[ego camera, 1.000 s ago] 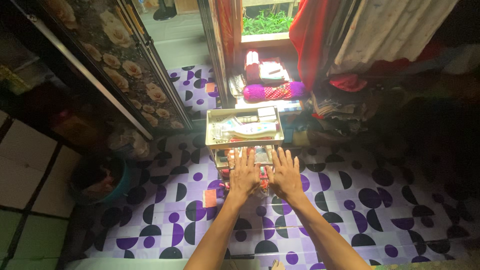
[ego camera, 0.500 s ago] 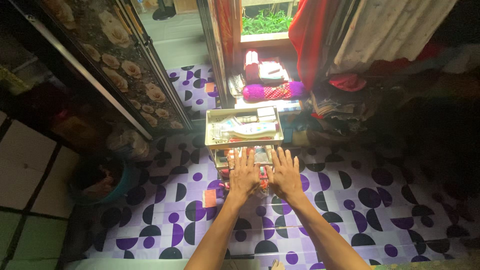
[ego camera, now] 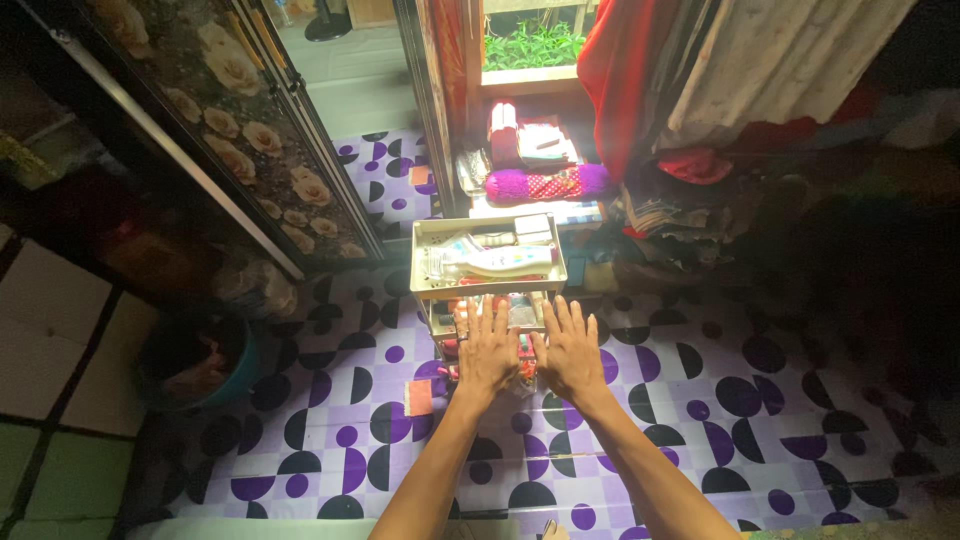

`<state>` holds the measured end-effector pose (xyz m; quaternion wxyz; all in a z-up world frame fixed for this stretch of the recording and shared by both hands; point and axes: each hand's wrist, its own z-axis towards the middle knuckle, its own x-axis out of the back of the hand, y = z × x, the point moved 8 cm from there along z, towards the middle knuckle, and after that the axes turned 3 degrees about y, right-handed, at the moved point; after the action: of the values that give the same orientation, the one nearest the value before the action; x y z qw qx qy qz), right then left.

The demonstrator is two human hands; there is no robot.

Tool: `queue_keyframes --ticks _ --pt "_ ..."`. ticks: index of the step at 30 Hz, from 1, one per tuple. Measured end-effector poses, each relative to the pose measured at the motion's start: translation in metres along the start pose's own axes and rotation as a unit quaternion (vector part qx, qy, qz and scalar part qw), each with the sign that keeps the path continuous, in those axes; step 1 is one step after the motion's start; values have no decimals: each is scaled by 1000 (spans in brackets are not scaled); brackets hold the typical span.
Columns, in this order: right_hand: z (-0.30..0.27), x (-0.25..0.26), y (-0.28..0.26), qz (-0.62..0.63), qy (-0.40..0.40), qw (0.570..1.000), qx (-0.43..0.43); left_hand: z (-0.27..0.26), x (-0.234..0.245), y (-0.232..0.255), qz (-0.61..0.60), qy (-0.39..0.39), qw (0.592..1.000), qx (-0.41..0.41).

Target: The person removes various items from a small plastic storage shelf, including a bottle, a pop-it toy, a face mask pack, a small white box, and a hairbrush, placing them on the floor. Then the person detaches the four metal legs from the shelf base and gathers them together.

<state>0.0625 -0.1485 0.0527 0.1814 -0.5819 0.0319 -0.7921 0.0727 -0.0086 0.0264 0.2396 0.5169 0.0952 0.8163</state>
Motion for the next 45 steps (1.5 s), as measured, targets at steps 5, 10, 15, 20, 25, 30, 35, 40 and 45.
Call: queue_keyframes --ticks 5,10,15,20,25,30,35,40,45 --pt "-1 -1 0 0 -9 1000 -6 -2 0 -1 1 4 1000 -1" --pt "0 -1 -2 15 -14 1000 -11 -2 -2 -6 -5 -14 1000 17" --pt "-5 -1 -4 26 -10 1000 -10 -6 0 -12 -7 -20 1000 21" --pt "-11 -1 -7 14 11 1000 -3 -10 9 -27 -7 -32 999 18" --pt "-13 -3 -14 17 14 1000 -15 -11 25 -39 -17 -25 999 11" --pt "-8 -5 -29 27 21 999 -28 -10 39 -49 -25 -26 999 -5" --pt "-2 0 -52 26 49 998 -22 -8 54 -57 -38 -16 999 -24" --pt "11 4 -66 27 70 997 -21 1 57 -68 -47 -8 998 -34" --pt "26 4 -66 26 73 997 -23 11 48 -75 -44 4 998 -42"
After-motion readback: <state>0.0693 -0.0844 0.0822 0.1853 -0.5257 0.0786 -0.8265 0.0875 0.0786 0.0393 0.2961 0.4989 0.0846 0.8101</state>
